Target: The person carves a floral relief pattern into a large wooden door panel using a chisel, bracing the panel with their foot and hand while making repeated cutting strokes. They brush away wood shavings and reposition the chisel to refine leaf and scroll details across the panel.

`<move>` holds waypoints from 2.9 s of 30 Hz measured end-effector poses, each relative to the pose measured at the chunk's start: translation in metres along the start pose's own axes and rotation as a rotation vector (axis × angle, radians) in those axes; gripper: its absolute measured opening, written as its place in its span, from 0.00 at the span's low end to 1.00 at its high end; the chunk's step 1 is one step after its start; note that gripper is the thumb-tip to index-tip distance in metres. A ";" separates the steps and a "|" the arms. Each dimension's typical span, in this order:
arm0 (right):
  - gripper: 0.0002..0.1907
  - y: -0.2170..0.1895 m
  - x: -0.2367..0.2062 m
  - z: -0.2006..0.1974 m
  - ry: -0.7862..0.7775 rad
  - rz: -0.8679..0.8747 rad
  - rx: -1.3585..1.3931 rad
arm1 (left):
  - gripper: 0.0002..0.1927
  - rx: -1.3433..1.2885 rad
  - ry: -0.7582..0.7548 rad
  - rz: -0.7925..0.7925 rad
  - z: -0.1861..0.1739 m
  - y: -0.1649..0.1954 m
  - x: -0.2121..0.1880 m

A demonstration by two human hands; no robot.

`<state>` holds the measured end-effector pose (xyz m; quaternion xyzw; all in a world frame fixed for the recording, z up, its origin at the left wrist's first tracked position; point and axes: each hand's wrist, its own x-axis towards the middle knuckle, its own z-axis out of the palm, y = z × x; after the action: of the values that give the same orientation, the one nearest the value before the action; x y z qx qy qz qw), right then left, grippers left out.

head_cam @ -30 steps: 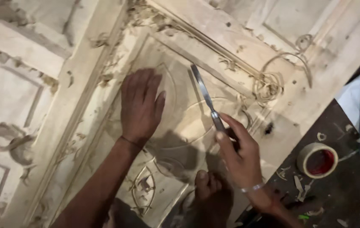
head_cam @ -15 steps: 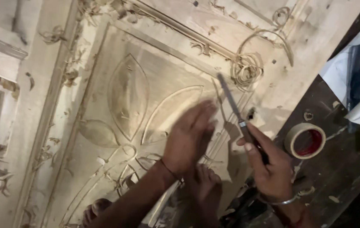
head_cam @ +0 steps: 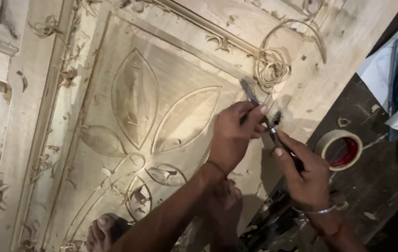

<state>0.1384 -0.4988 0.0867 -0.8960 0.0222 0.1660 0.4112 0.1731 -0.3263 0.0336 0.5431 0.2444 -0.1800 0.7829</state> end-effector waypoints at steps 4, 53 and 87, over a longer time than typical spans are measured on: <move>0.18 0.005 0.007 -0.002 -0.013 -0.109 -0.050 | 0.18 -0.037 0.017 -0.091 -0.001 -0.002 0.017; 0.19 -0.017 0.019 0.004 0.020 -0.194 -0.225 | 0.15 -0.274 -0.024 -0.005 -0.007 -0.022 0.022; 0.19 0.006 0.018 0.013 0.012 -0.025 -0.160 | 0.17 -0.227 0.046 -0.058 -0.009 -0.022 0.027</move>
<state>0.1509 -0.4907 0.0686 -0.9273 0.0001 0.1566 0.3401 0.1813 -0.3259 -0.0010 0.4475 0.2966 -0.1613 0.8281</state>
